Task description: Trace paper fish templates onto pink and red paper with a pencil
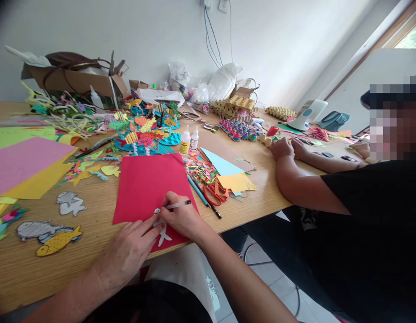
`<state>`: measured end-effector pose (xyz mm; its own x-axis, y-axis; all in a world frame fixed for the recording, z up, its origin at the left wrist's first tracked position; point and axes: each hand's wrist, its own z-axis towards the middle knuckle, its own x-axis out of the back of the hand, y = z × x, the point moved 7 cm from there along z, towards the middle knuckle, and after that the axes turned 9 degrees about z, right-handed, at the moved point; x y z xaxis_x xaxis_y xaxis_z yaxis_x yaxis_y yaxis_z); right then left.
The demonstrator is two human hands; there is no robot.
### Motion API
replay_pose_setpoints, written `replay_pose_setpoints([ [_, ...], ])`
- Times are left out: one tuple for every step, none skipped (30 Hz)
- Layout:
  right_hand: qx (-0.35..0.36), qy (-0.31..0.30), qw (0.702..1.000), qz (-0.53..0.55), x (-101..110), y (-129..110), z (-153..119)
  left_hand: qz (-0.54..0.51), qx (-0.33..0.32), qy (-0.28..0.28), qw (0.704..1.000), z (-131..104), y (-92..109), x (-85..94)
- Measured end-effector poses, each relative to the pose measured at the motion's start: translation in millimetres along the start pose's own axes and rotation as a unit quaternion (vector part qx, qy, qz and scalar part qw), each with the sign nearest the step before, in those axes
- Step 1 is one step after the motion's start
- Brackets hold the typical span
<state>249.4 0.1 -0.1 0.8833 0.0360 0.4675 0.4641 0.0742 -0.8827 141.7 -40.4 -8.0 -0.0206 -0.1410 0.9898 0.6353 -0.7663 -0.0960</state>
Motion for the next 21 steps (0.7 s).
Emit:
replay_pose_setpoints([
  [-0.001, 0.001, 1.000, -0.002, 0.5, 0.2, -1.3, 0.001, -0.001, 0.002, 1.000, -0.1, -0.1, 0.3],
  [-0.003, 0.002, 1.000, -0.005, 1.1, 0.3, -2.6, 0.002, -0.002, 0.003, 1.000, -0.1, -0.2, 0.4],
  [-0.004, 0.003, 1.000, -0.006, 1.6, 0.2, -3.9, 0.002, -0.003, 0.003, 1.000, -0.2, -0.3, 0.3],
  [-0.003, 0.005, 1.000, -0.009, 2.2, -0.3, -5.2, 0.002, -0.004, 0.002, 1.000, -0.2, -0.5, 0.2],
  [-0.002, 0.009, 1.000, -0.013, 3.0, -0.9, -6.4, 0.002, -0.005, 0.001, 1.000, -0.3, -0.6, 0.1],
  [-0.001, 0.013, 1.000, -0.019, 3.8, -1.7, -7.4, 0.002, -0.004, 0.001, 1.000, -0.3, -0.9, 0.3],
  [0.000, 0.017, 1.000, -0.026, 4.6, -2.5, -8.4, 0.002, -0.003, 0.001, 1.000, -0.3, -1.1, 0.4],
  [0.001, 0.021, 0.999, -0.033, 5.4, -3.2, -9.2, 0.003, -0.002, 0.001, 1.000, -0.3, -1.1, 0.5],
  [0.002, 0.024, 0.999, -0.038, 5.9, -3.6, -9.9, 0.004, 0.000, 0.001, 1.000, -0.4, -1.1, 0.6],
  [0.002, 0.026, 0.999, -0.041, 6.3, -3.8, -10.6, 0.005, 0.002, 0.002, 1.000, -0.5, -0.9, 0.6],
  [0.002, 0.025, 0.999, -0.040, 6.5, -3.6, -11.2, 0.006, 0.004, 0.002, 1.000, -0.6, -0.7, 0.5],
  [0.003, 0.025, 0.999, -0.037, 6.5, -3.3, -11.9, 0.008, 0.006, 0.002, 1.000, -0.8, -0.5, 0.4],
  [0.002, 0.024, 0.999, -0.031, 6.7, -2.7, -12.5, 0.009, 0.007, 0.002, 1.000, -0.9, -0.3, 0.3],
  [0.001, 0.023, 0.999, -0.025, 6.7, -1.9, -13.3, 0.010, 0.010, 0.002, 1.000, -0.9, -0.4, 0.4],
  [-0.001, 0.021, 1.000, -0.019, 6.7, -1.0, -14.1, 0.012, 0.010, 0.001, 1.000, -0.9, -0.3, 0.3],
  [-0.003, 0.019, 1.000, -0.014, 6.7, -0.2, -14.9, 0.014, 0.010, -0.002, 1.000, -0.8, -0.3, 0.1],
  [-0.007, 0.017, 1.000, -0.010, 6.6, 0.6, -15.9, 0.017, 0.009, -0.006, 1.000, -0.7, -0.2, -0.2],
  [-0.010, 0.016, 1.000, -0.008, 6.6, 1.3, -16.9, 0.019, 0.007, -0.010, 1.000, -0.5, -0.2, -0.5],
  [-0.013, 0.016, 1.000, -0.008, 6.7, 1.8, -17.9, 0.022, 0.005, -0.014, 1.000, -0.4, -0.2, -0.8],
  [-0.015, 0.017, 1.000, -0.008, 6.9, 2.0, -19.0, 0.025, 0.001, -0.017, 1.000, -0.3, -0.2, -1.1],
  [-0.016, 0.018, 1.000, -0.009, 7.2, 1.9, -20.0, 0.027, -0.002, -0.018, 0.999, -0.2, -0.1, -1.4],
])
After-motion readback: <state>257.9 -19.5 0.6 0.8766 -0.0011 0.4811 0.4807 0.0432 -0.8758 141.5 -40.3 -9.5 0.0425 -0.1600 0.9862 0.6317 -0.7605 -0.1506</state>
